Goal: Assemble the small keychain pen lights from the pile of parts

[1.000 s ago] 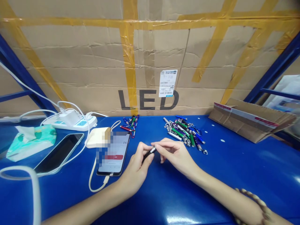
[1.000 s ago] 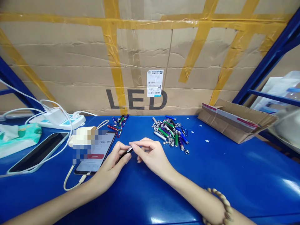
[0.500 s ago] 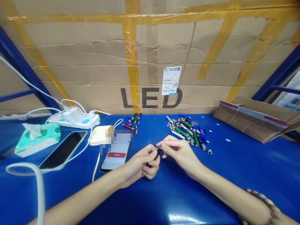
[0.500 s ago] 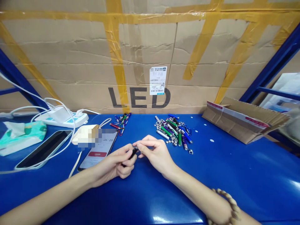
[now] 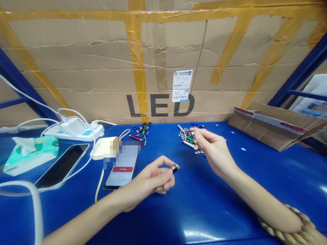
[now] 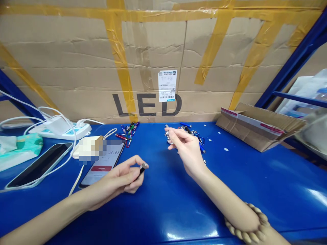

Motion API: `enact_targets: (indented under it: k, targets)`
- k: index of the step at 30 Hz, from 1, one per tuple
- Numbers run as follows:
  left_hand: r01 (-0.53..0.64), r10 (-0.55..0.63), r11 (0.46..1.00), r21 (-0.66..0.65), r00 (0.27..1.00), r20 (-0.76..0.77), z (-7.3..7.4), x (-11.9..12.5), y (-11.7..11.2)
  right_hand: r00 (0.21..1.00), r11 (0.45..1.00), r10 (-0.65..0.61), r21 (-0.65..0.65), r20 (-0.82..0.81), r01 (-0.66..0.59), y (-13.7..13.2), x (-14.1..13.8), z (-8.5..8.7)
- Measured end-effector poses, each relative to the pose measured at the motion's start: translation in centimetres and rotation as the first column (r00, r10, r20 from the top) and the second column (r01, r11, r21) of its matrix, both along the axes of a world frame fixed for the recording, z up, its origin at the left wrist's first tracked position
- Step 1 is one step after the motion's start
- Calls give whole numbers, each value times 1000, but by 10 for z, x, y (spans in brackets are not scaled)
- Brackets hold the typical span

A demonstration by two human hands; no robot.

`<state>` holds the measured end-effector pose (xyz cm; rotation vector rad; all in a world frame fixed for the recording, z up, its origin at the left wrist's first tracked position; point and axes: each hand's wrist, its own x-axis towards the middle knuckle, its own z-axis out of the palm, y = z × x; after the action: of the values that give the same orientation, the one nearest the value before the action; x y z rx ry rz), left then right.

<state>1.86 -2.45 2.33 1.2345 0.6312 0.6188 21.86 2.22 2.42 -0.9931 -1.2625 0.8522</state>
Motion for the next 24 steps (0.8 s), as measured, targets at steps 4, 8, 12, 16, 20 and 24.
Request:
enact_targets:
  k: [4,8,12,16,20,24]
  targets:
    - [-36,319,801,597,870,-376,-10,-3,10,979,998,68,1,192,-69,4,-4,-8]
    - [105,506,617,780,706,-495,-20,-10,15,860,983,103,82,500,-165,1,-11,-17]
    - [137,627,545,827,589,-510,-19,-11,16,623,947,-75,250,779,-199,0,-8,-21]
    - [173,637,513,841,580,-508,-12,-13,18,485,948,-105,234,868,-214,2,-4,-22]
    - [198,603,541,817,586,-542,-13,-16,19,391,961,-109,197,914,-194,6,-1,-22]
    - [244,551,598,764,567,-612,-17,-16,17,270,983,-77,119,960,-143,9,4,-19]
